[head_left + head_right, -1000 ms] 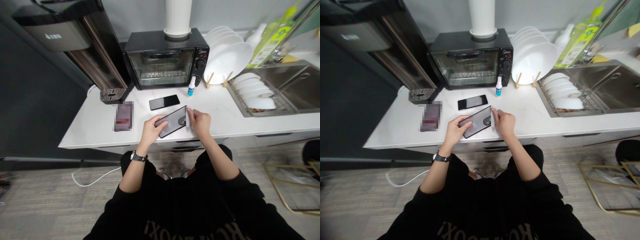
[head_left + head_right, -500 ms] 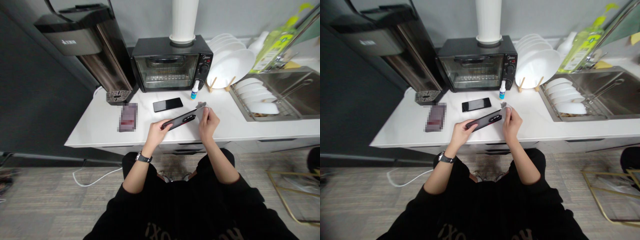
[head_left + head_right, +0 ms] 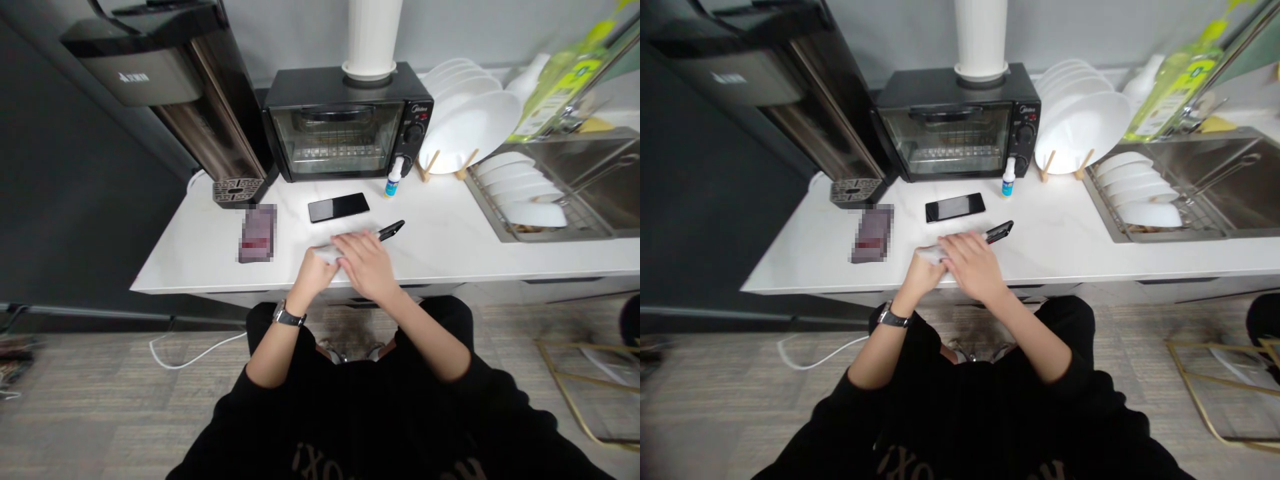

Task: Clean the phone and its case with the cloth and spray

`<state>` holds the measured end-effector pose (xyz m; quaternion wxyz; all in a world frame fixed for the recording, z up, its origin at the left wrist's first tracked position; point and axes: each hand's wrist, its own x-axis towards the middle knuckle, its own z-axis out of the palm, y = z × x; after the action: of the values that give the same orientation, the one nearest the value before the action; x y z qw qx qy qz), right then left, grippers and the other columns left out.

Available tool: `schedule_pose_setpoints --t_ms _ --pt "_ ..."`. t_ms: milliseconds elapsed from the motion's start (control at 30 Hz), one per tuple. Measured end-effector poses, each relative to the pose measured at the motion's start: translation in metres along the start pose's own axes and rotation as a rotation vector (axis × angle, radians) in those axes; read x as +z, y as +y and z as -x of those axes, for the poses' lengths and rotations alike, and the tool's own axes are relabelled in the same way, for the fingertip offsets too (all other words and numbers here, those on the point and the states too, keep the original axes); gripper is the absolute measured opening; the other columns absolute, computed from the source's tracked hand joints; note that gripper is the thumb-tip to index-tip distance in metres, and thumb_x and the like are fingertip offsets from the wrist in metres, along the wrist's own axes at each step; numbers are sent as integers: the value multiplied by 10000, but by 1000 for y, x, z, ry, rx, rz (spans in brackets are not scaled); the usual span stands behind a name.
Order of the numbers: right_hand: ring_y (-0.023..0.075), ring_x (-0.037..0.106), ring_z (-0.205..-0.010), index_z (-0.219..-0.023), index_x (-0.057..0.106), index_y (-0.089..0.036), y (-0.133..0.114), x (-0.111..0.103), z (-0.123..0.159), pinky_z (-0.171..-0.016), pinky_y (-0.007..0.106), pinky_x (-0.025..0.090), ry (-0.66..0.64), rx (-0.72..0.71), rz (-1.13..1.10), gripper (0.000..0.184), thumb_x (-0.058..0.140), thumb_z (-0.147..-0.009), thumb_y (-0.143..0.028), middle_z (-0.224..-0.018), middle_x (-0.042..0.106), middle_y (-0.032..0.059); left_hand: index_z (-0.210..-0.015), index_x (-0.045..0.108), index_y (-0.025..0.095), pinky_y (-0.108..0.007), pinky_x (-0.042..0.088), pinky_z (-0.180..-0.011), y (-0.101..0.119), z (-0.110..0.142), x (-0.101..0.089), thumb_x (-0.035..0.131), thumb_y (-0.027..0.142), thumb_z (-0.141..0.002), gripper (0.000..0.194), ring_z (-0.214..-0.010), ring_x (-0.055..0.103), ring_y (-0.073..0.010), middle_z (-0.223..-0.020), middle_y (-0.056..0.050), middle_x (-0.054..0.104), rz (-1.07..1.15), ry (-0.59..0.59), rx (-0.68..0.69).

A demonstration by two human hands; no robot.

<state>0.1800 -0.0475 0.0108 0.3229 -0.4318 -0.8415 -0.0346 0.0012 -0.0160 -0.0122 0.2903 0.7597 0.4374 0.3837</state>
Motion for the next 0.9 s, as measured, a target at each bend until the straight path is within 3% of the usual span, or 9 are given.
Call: schedule_pose_setpoints --t_ms 100,167,233,300,433,567,667,767,900 --pt "289 667 -1033 -1038 741 -176 47 -14 1 -1119 514 458 97 215 104 454 325 -1119 -337 -1004 771 130 -1153 825 217 -349 634 -867 10 -1 1 670 380 -1016 263 -887 798 -240 -1089 -54 844 33 -21 69" --pt "294 657 -1043 -977 728 -189 57 -19 1 -1156 547 422 168 314 136 471 302 -1122 -326 -969 761 125 -1264 795 248 -355 628 -938 14 -1 2 647 372 -1036 299 -1018 799 -246 -1223 -44 818 53 -36 111" --pt "292 655 -1140 -1049 733 -194 43 -15 1 -1235 571 339 207 308 114 437 318 -1121 -308 -1043 778 114 -1208 811 237 -337 628 -872 13 -2 3 646 310 -1023 259 -935 798 -232 -1139 -46 836 12 -40 115" --pt "272 661 -1198 -1155 736 -193 15 -7 1 -1270 536 308 180 199 53 389 360 -1113 -281 -1137 793 98 -974 831 186 -312 599 -732 7 -1 2 666 207 -958 167 -725 749 -210 -893 -56 830 -68 -27 102" --pt "245 688 -1170 -1338 700 -179 -9 -2 0 -1182 446 423 37 -4 -5 378 423 -1099 -272 -1341 765 87 -650 714 167 -309 556 -660 0 1 -3 691 116 -849 207 -610 687 -206 -664 -57 736 -138 -40 104" --pt "279 715 -1019 -1094 772 -150 46 -20 4 -1019 466 512 41 190 96 441 361 -1106 -312 -1067 816 127 -1039 835 217 -351 626 -870 10 -1 -3 649 250 -992 195 -943 800 -251 -1056 -63 841 -16 -83 140" --pt "303 709 -1161 -1010 770 -157 68 -27 5 -1161 549 426 167 366 142 465 328 -1104 -269 -1052 817 128 -1279 785 277 -400 604 -1039 16 -3 1 621 329 -1036 298 -1168 768 -262 -1277 -39 799 54 -96 165" --pt "297 615 -1380 -1144 759 -190 32 -14 1 -1291 575 253 188 289 73 416 349 -1103 -242 -1162 821 69 -994 825 214 -360 629 -887 11 -3 3 638 281 -991 198 -930 797 -253 -1012 -66 839 9 -84 145" --pt "257 604 -1397 -1375 681 -158 -31 9 -11 -1246 474 347 54 62 -31 413 398 -1089 -251 -1441 719 96 -704 699 179 -300 565 -658 -2 -1 -1 660 191 -870 171 -655 707 -207 -719 -65 756 -45 -55 111"
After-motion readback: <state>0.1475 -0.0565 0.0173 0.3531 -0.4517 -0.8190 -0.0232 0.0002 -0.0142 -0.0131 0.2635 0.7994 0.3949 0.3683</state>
